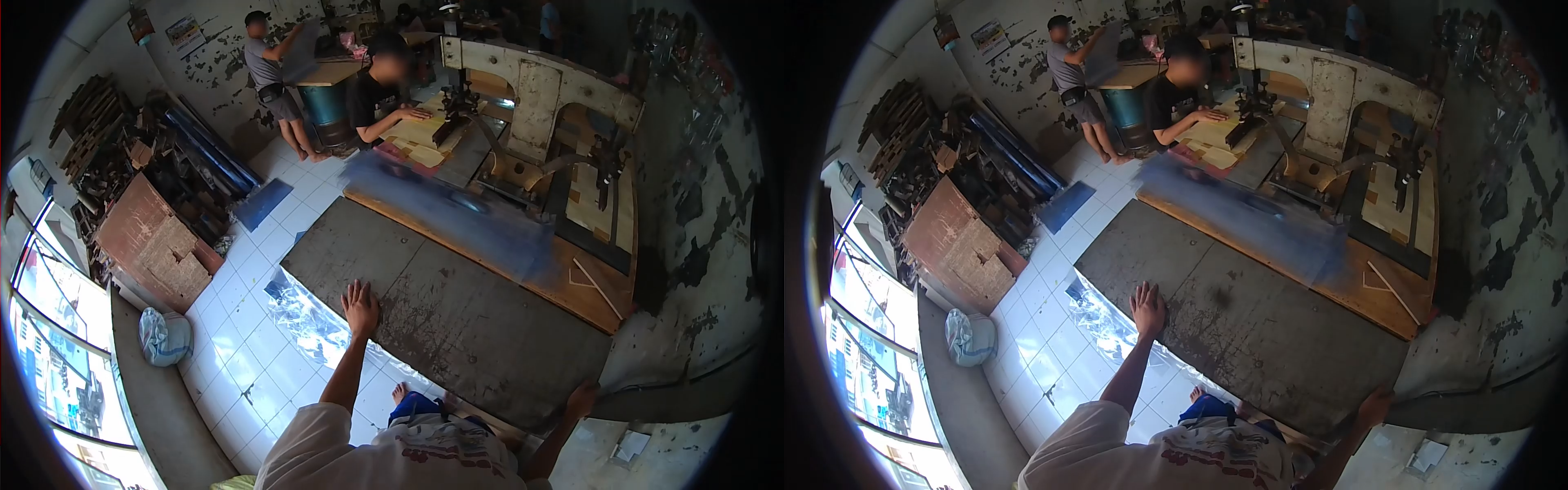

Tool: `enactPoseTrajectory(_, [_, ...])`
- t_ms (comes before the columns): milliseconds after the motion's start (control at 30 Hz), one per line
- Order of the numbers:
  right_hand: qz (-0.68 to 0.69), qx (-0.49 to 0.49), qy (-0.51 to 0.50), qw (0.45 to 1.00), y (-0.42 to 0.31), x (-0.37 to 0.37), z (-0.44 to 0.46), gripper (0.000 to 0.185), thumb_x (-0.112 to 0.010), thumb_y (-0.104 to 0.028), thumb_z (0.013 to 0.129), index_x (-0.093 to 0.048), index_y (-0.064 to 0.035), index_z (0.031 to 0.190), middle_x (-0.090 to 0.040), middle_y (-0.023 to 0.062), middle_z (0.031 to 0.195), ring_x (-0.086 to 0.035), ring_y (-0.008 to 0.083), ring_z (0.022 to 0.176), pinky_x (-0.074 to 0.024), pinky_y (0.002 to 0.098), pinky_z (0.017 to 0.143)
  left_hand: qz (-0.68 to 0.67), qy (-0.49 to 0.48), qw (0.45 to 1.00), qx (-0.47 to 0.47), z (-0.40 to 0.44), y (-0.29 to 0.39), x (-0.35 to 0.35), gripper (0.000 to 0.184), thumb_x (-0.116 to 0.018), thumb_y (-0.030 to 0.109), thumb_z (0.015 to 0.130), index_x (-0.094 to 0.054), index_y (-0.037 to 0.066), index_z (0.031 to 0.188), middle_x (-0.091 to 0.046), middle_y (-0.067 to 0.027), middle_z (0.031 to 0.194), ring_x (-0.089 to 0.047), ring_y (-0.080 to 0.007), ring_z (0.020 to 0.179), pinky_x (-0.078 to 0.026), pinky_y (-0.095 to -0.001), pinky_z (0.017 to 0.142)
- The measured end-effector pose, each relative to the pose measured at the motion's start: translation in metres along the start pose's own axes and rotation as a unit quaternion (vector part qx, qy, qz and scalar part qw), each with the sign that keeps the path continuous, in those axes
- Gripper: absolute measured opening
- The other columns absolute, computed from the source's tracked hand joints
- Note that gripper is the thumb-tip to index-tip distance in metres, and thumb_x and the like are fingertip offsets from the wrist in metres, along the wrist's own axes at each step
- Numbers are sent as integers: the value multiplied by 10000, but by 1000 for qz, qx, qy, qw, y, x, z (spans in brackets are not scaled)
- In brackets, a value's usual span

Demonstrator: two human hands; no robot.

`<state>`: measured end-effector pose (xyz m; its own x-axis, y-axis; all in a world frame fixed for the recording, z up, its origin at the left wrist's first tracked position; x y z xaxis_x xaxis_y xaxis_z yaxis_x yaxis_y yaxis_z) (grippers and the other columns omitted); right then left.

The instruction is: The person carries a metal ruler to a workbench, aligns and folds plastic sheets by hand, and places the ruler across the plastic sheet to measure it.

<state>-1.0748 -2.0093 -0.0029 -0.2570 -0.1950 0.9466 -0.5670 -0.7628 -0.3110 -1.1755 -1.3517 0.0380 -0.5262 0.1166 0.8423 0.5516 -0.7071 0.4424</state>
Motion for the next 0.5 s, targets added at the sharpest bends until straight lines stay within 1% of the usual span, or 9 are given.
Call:
enactPoseTrajectory(233, [-20, -2, -6, 1000, -4, 7, -1, 568, -335, -534, 952, -482, -58, 1225, -636, 255, 1017, -620, 445, 910, -490, 536, 775, 6, -6, 1000, -2, -6, 1, 1, 401, -496, 253, 917, -546, 111, 1288, -398, -126, 1450, -295, -310, 1380, -144, -499, 1141])
enactPoseTrajectory(333, [1, -6, -10, 1000, -7, 10, -2, 578, -330, -538, 951, -473, -51, 1227, -628, 256, 1045, -611, 450, 936, -489, 535, 783, 5, -1, 1000, -2, 2, 0, -1, 400, -495, 254, 919, -544, 112, 1290, -395, -126, 1452, -288, -306, 1384, -145, -497, 1141])
enactPoseTrajectory(433, [4, 8, -9, 1000, 4, -3, 4, 598, -323, -554, 946, -461, -51, 1238, -620, 256, 1069, -600, 456, 963, -483, 541, 795, 9, -5, 1000, 0, 0, 0, -1, 397, -490, 256, 922, -545, 112, 1289, -393, -124, 1454, -283, -303, 1387, -145, -494, 1142])
enactPoseTrajectory(500, [1, -5, -23, 1000, -2, 5, 1, 608, -323, -562, 944, -460, -49, 1240, -619, 255, 1077, -596, 458, 973, -480, 545, 801, 10, -5, 1000, 2, 1, 1, -1, 395, -488, 257, 924, -546, 112, 1286, -392, -123, 1455, -282, -302, 1388, -146, -492, 1143])
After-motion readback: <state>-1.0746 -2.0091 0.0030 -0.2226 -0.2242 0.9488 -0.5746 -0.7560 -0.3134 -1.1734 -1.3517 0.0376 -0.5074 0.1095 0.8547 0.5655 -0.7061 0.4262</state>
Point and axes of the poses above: each hand's wrist, its own z-axis towards the middle knuckle, its own x-axis out of the back of the hand, y = z × x, the point moved 2 cm from there along z, towards the middle knuckle
